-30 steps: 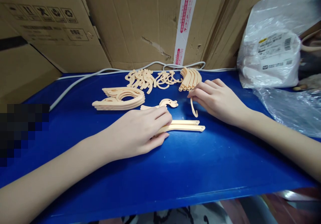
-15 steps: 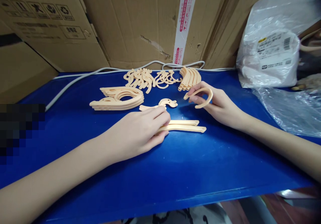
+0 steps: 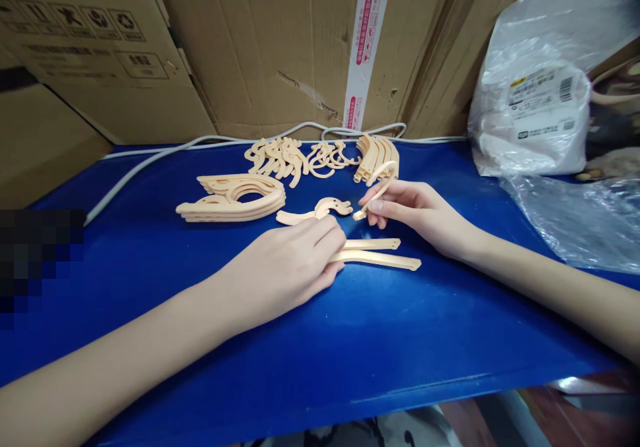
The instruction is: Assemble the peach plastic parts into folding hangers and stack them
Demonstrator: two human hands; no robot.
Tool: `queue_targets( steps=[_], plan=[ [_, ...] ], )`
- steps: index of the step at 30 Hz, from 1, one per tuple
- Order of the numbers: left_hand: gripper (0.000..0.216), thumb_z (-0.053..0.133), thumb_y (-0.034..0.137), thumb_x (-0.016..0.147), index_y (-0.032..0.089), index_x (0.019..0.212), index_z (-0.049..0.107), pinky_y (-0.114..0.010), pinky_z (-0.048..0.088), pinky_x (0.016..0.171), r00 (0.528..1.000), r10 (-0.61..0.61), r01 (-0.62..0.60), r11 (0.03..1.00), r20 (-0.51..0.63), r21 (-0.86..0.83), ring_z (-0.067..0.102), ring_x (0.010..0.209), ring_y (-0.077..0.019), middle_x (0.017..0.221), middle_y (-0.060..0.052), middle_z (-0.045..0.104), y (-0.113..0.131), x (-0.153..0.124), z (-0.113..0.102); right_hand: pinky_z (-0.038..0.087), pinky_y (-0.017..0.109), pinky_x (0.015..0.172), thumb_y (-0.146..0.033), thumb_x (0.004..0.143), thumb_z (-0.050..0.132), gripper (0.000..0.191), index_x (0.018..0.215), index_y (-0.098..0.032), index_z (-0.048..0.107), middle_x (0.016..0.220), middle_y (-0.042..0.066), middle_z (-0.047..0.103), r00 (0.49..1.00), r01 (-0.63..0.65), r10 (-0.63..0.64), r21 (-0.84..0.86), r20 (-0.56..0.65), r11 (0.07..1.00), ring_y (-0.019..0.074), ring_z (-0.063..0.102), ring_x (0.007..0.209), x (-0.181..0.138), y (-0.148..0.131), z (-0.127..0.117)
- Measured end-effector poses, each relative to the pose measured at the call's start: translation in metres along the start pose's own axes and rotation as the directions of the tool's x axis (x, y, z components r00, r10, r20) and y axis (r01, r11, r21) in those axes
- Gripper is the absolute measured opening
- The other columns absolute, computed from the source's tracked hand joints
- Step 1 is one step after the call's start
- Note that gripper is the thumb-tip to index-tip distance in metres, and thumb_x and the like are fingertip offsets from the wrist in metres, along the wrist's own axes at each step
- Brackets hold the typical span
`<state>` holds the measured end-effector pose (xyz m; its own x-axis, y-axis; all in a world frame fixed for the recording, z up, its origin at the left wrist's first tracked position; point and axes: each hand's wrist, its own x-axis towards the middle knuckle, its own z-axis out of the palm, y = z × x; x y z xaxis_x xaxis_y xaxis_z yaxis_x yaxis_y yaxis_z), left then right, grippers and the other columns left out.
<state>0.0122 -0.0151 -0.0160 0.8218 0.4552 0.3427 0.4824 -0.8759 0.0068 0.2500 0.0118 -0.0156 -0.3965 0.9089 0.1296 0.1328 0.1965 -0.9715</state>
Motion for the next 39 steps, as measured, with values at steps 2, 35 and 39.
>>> queue_targets(
  steps=[2, 35, 39],
  plan=[
    [0.011, 0.052, 0.02, 0.098, 0.015, 0.088, 0.055, -0.027, 0.044, 0.066, 1.0, 0.004, -0.004, 1.0, 0.003, -0.018, 0.059, 0.077, -0.0163, 0.089, -0.003, 0.061, 0.0, 0.0, 0.0, 0.05, 0.025, 0.066, -0.031, 0.084, 0.074, 0.013, 0.087, -0.018, 0.072, 0.077, -0.001, 0.071, 1.0, -0.007, 0.007, 0.009, 0.013, 1.0, 0.0104, 0.06, 0.067, 0.0, 0.001, 0.0],
    [0.012, 0.067, 0.032, 0.092, 0.022, 0.098, 0.067, -0.019, 0.045, 0.061, 0.816, -0.578, 0.314, 0.432, 0.008, -0.846, 0.058, 0.07, -0.0087, 0.087, 0.004, 0.066, -0.01, 0.006, -0.01, 0.05, 0.029, 0.074, -0.035, 0.085, 0.071, 0.018, 0.09, -0.019, 0.073, 0.085, 0.001, 0.074, 0.997, -0.063, 0.067, -0.088, 0.04, 0.994, 0.0126, 0.062, 0.074, -0.001, 0.003, -0.008],
    [0.018, 0.069, 0.035, 0.09, 0.025, 0.104, 0.073, -0.019, 0.049, 0.069, 0.743, -0.658, 0.27, 0.13, 0.121, -0.954, 0.058, 0.076, -0.0096, 0.09, 0.002, 0.067, -0.015, 0.009, -0.009, 0.05, 0.03, 0.074, -0.037, 0.086, 0.071, 0.02, 0.093, -0.018, 0.074, 0.086, 0.001, 0.075, 0.997, -0.061, 0.065, -0.09, 0.042, 0.994, 0.0135, 0.064, 0.076, -0.002, 0.004, -0.01]
  ],
)
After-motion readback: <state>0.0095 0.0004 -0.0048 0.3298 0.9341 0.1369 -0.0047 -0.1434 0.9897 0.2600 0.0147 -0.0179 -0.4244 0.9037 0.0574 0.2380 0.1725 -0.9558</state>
